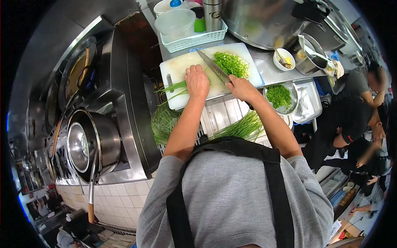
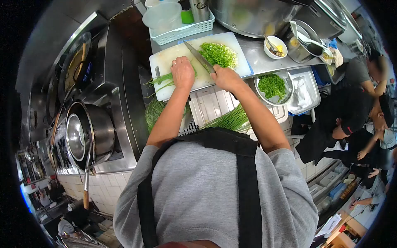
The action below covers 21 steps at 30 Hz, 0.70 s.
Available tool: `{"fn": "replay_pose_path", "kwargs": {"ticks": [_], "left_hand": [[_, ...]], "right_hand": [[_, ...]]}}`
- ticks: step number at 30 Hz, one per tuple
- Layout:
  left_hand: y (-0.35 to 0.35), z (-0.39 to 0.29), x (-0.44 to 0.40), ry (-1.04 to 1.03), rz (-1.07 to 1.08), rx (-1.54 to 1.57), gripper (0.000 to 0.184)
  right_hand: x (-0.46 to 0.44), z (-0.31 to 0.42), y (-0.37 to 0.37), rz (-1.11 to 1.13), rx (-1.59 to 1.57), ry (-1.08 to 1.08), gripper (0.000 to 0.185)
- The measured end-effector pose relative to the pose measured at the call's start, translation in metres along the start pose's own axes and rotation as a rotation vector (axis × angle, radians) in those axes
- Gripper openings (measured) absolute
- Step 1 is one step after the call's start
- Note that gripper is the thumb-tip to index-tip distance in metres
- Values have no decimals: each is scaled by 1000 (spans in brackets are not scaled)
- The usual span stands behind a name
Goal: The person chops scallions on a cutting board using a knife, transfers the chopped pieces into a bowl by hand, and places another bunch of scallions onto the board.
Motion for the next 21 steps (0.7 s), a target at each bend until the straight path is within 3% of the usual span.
{"fn": "replay_pose_path", "kwargs": {"ticks": [7, 13, 16, 21], "left_hand": [[11, 9, -16, -148, 1, 263, 20], [38, 45, -5, -109, 225, 593, 19], [41, 46, 10, -226, 296, 562, 20], [43, 24, 21, -448, 251, 323, 42]], "right_hand": [[7, -4, -3, -94, 186, 52, 30], [9, -2, -8, -143, 176, 99, 29], [12, 6, -10, -142, 176, 100, 28], [10, 12, -18, -128, 199, 108, 27]]}}
Point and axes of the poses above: each hand's wrist, its own x-axis away from the middle knuckle, its own y-axis out of the back of the hand, z = x × y, the point moved 3 cm from there along -x, towards the middle knuckle, and after that the axes turned 6 degrees about z, right-handed, at the moved point
